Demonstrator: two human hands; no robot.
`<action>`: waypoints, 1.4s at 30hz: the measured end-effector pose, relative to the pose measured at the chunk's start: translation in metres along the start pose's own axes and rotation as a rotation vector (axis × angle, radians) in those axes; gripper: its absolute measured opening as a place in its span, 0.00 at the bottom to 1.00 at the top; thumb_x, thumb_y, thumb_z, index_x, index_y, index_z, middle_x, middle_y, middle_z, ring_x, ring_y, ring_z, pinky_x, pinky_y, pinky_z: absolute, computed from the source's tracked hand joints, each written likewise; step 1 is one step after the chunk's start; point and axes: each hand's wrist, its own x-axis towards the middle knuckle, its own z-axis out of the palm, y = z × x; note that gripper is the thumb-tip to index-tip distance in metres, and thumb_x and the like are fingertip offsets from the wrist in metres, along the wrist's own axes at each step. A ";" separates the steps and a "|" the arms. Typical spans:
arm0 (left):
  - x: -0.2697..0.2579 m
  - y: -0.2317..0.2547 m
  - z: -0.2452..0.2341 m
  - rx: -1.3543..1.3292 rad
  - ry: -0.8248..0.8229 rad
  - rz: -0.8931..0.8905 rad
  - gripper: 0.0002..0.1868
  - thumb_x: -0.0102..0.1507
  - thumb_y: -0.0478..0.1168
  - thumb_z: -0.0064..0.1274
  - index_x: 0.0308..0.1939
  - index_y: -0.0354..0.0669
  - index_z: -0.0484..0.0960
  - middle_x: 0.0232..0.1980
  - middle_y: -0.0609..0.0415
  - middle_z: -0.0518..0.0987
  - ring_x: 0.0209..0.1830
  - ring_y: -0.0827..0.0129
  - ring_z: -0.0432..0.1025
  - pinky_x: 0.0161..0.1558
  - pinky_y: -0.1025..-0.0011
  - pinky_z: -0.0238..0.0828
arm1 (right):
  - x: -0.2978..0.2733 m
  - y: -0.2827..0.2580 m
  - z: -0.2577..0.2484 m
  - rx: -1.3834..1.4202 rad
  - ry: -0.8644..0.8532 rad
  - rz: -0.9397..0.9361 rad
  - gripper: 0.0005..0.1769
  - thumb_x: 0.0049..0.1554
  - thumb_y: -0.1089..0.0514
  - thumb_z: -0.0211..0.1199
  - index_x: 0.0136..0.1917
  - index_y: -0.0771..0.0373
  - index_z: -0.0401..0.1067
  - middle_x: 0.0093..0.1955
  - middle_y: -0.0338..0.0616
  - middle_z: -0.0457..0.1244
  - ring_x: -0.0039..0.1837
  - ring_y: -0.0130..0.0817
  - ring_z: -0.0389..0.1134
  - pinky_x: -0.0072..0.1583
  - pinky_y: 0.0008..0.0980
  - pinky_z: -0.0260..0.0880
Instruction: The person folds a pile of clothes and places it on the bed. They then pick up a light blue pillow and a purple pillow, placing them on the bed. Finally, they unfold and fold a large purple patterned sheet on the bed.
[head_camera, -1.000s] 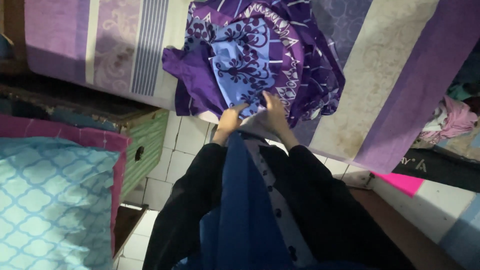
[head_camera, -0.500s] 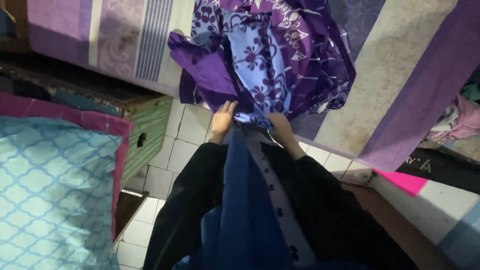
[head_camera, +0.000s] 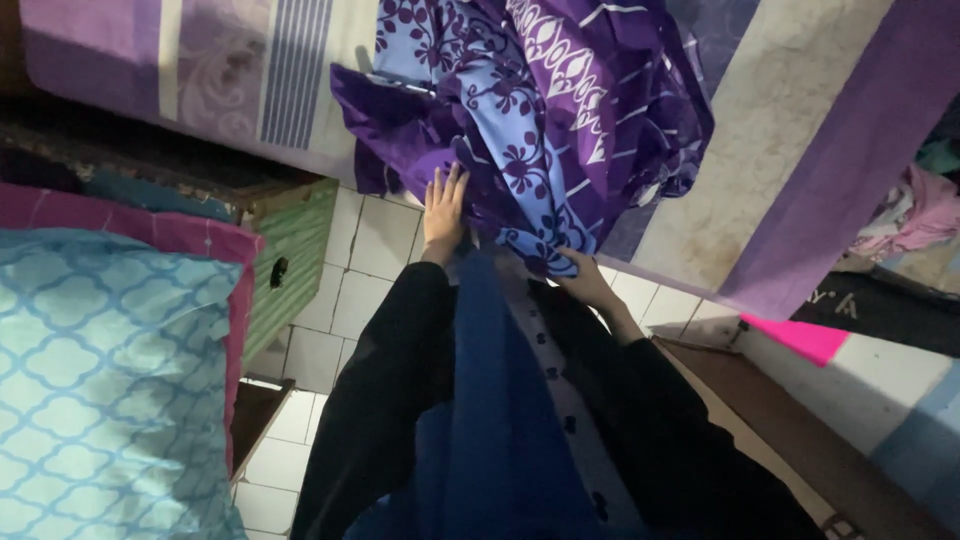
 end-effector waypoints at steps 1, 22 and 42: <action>0.001 0.002 -0.011 0.016 -0.020 -0.030 0.44 0.66 0.29 0.52 0.82 0.60 0.50 0.85 0.55 0.45 0.83 0.50 0.45 0.79 0.56 0.50 | -0.009 -0.016 -0.005 0.039 -0.041 0.004 0.31 0.46 0.54 0.78 0.63 0.56 0.75 0.58 0.55 0.70 0.67 0.55 0.68 0.70 0.54 0.62; -0.059 0.006 -0.015 -0.583 0.228 -0.277 0.57 0.54 0.26 0.45 0.85 0.64 0.43 0.87 0.47 0.35 0.84 0.40 0.33 0.75 0.31 0.27 | -0.007 0.042 -0.044 -0.314 0.302 -0.079 0.23 0.52 0.63 0.65 0.60 0.45 0.78 0.54 0.49 0.70 0.60 0.57 0.70 0.63 0.55 0.69; -0.057 -0.074 0.061 -0.079 -0.096 0.286 0.22 0.63 0.44 0.47 0.62 0.69 0.76 0.42 0.62 0.86 0.36 0.65 0.83 0.39 0.60 0.80 | -0.012 -0.006 -0.135 -0.639 0.254 0.118 0.29 0.37 0.55 0.84 0.50 0.54 0.74 0.43 0.47 0.71 0.54 0.57 0.73 0.57 0.50 0.70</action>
